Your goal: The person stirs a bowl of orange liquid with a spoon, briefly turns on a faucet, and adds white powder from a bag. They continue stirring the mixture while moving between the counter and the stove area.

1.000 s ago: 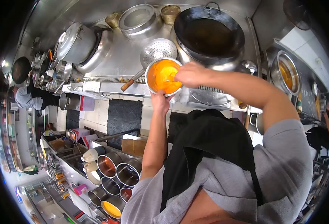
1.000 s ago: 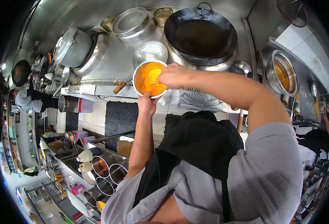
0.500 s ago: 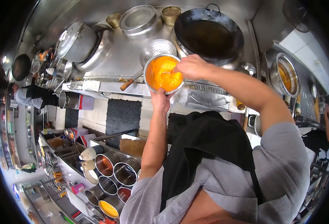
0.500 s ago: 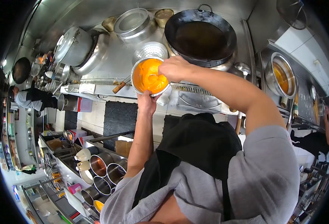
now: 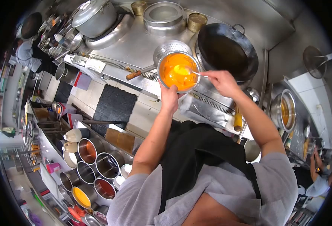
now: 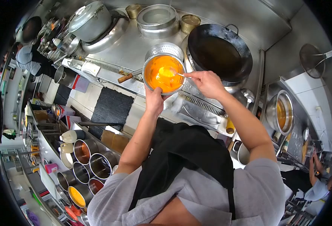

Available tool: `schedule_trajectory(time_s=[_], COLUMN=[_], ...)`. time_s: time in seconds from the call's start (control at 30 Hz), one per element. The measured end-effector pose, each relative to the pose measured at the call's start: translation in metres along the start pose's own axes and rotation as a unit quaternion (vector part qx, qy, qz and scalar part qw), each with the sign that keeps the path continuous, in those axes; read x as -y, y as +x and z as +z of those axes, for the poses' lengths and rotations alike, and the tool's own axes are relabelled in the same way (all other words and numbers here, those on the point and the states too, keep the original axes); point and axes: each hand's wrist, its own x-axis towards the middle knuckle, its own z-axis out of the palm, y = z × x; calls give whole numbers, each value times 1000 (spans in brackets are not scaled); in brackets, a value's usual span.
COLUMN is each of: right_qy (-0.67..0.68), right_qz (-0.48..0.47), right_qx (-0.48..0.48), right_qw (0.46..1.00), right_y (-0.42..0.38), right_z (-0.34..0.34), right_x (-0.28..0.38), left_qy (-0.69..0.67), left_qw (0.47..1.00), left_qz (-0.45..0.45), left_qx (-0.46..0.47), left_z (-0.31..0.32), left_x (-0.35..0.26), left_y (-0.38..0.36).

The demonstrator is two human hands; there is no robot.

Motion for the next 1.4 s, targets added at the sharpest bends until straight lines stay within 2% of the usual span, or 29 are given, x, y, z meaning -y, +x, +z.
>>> schedule_trajectory(time_s=[0.03,0.1,0.23,0.37,0.47,0.57,0.63,0.7,0.77,0.8,0.83,0.9,0.97,1.03,1.07,1.1,1.17,1.23,1.3,1.4], right_qy=[-6,-90,-157,-203,-317,-308,-326,-342,-343,-346,-345,-364,-366,-372,-402,-350,-367,-379,-372,-400], right_qz=[-3,-130,-147,-139,-130,-152,-134,-110,-168,-150,-150,-108,-121,-146,-137,-174,-164,-113,-195,-247], right_qx=[2,-71,-79,-82,-9,58,59,63,41,91,90,164,82,67,113,116,145,131,84,57], right_qw=[1000,985,973,966,939,937,934,931,923,922,922,910,919,914,898,913,904,909,904,881], right_y=[-1,-3,3,19,20,10,31,37,39,28,32,47,68,58,49,40,44,64,64,67], right_z=[-12,-33,-52,-35,-1,7,-8,-8,13,11,7,-9,-16,4,12,17,-7,-20,-26,-45], right_x=[8,21,34,27,34,21,20,19,25,43,41,28,24,44,55,49,42,40,57,83], left_qy=[-14,-33,-44,-50,-53,-40,-49,-50,-45,-50,-56,-67,-45,-42,-57,-71,-57,-52,-64,9], left_qw=[1000,999,998,999,998,999,999,997,997,996,996,997,998,997,997,996,996,998,997,995], left_qz=[-1,-1,-13,-4,-1,-21,-14,-50,-59,-64,-69,-48,-53,-64,-61,-58,-64,-45,-41,-74], left_qx=[3,7,34,20,13,-10,10,-8,-21,-20,-18,1,9,-17,-6,6,2,5,2,66], left_z=[1,5,6,8,13,-5,-5,7,4,-3,-9,-16,-8,-4,-8,-13,-22,-17,-2,-3], left_x=[1,0,-2,-2,0,4,6,16,16,11,6,9,14,15,12,9,4,-2,-12,-27], left_y=[1,4,11,13,14,20,14,9,16,17,18,19,16,20,22,25,27,20,18,19])
